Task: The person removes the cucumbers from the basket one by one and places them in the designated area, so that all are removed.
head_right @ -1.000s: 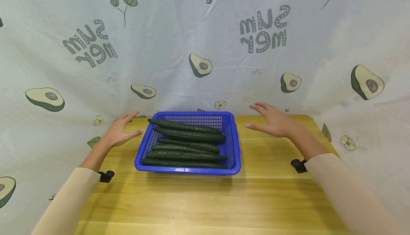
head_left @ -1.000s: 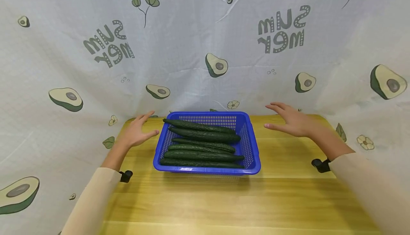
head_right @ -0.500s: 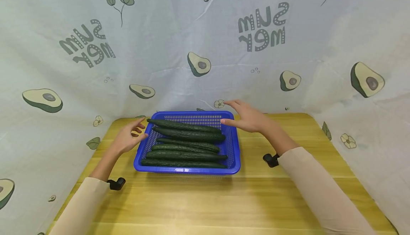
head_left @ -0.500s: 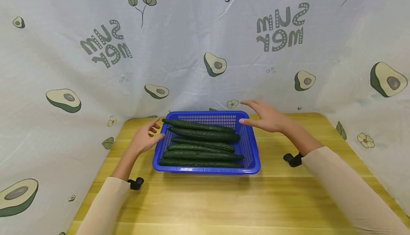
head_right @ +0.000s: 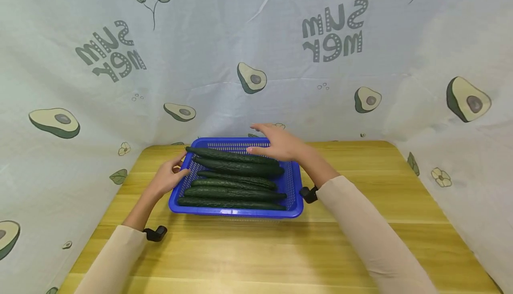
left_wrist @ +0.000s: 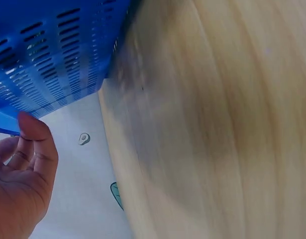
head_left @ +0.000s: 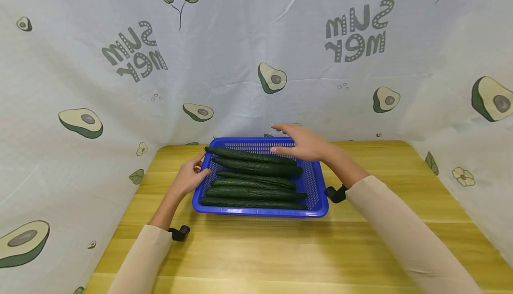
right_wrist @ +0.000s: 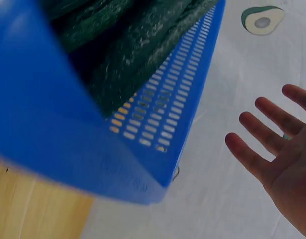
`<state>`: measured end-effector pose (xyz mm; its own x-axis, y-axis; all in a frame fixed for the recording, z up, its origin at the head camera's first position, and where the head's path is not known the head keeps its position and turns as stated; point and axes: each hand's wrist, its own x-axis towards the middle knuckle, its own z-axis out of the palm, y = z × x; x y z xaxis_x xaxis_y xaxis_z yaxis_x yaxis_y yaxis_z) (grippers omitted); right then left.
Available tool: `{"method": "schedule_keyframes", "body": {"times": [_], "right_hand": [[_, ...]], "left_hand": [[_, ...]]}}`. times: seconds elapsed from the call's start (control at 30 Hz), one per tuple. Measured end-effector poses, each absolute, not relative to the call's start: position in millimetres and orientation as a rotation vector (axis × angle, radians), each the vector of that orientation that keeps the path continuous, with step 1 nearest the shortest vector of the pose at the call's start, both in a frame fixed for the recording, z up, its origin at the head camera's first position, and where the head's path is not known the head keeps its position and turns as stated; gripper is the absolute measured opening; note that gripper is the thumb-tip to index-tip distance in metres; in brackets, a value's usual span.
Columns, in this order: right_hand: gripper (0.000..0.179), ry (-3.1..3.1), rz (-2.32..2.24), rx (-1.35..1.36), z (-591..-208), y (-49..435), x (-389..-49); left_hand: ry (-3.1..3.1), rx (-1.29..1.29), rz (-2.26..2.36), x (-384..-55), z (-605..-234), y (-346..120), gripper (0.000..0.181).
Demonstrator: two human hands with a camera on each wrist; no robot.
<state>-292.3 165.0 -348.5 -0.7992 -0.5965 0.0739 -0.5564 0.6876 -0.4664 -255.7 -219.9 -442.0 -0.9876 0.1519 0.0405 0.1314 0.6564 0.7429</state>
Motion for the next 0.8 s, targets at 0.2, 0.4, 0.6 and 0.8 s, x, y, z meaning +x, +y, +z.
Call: {"method": "schedule_keyframes", "body": {"times": [0.2,0.4,0.6,0.8], "right_hand": [[0.08,2.72,-0.724,-0.991,-357.2,142.6,-302.7],[0.077,2.667,-0.72,-1.025,-374.7,126.7,-313.4],[0.077,2.645,-0.685,-0.992,-389.3,117.2,-319.8],[0.077,2.609,-0.673,-0.976,-400.7,109.5,-323.7]], "left_hand": [[2.778,0.13,1.382,-255.3,-443.3,-215.8,0.075],[2.753,0.067,1.444,-255.8,-445.3,-210.8,0.075],[2.785,0.045,1.484,-252.5,-447.8,-209.0,0.072],[2.843,0.038,1.498,-251.9,-449.3,-208.4,0.069]]}}
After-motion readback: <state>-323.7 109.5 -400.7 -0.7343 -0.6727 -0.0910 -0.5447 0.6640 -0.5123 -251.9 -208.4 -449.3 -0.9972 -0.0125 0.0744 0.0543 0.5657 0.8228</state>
